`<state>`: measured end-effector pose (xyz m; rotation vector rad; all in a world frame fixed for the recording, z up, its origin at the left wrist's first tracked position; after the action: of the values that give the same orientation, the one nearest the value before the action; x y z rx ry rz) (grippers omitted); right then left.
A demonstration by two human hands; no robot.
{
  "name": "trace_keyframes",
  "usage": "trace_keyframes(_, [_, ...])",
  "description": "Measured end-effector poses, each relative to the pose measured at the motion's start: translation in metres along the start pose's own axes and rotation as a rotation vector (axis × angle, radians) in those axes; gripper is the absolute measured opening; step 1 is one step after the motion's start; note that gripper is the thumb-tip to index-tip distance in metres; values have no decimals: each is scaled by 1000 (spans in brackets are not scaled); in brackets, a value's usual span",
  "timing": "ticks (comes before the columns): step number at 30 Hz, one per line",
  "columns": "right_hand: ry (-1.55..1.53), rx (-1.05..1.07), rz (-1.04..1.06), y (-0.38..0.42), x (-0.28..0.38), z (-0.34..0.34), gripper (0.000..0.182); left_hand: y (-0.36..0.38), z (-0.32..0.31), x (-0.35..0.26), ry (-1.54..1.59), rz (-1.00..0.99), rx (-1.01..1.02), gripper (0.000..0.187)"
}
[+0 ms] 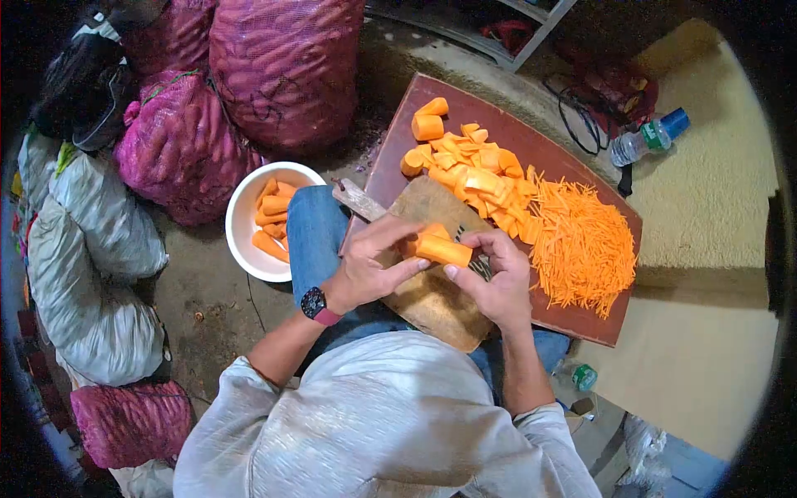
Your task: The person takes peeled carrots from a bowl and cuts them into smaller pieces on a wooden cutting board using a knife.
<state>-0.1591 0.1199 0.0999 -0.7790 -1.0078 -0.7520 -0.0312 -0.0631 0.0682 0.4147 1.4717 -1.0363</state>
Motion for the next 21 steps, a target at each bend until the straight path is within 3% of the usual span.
trace_keyframes(1, [23, 28, 15, -5, 3, -4, 40, -2, -1, 1, -63, -85, 36, 51])
trace_keyframes(5, [-24, 70, -25, -13, 4, -18, 39, -11, 1, -18, -64, -22, -83, 47])
trace_keyframes(6, [-29, 101, -73, -9, 6, -22, 38, -11, 4, -21, -69, -15, -77, 47])
trace_keyframes(8, [17, 92, 43, -12, 29, -19, 37, -15, 11, -29, -27, -59, -54, 46])
trace_keyframes(9, [55, 118, -22, -3, 33, -16, 37, -14, 15, -35, -42, -51, -59, 46])
trace_keyframes(10, [89, 142, -82, 3, 35, -16, 37, -14, 18, -44, -90, -73, -10, 45])
trace_keyframes(14, [100, 174, 35, 29, 44, -13, 42, 13, 19, -47, -102, 18, 130, 42])
trace_keyframes(16, [135, 274, -42, 31, 36, -14, 50, 21, 16, -33, -97, 34, 111, 41])
trace_keyframes(18, [460, 251, 356, 27, 35, -21, 64, 19, 20, -16, -160, 46, -22, 40])
trace_keyframes(19, [487, 294, 321, 27, 25, -26, 74, 14, 26, -4, -211, 63, -44, 40])
trace_keyframes(21, [560, 302, 397, 18, 22, -37, 73, 0, 35, 15, -279, 125, -246, 37])
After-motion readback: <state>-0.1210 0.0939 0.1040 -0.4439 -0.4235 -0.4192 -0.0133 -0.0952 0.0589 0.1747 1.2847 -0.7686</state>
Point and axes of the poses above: each hand's wrist, its own y-axis away from the middle knuckle, its own z-axis out of the back of the hand, x = y × z, the point moved 5 cm from there along -y, towards the middle knuckle, and after that the axes turned 13 degrees about -x, right-handed, at the moved point
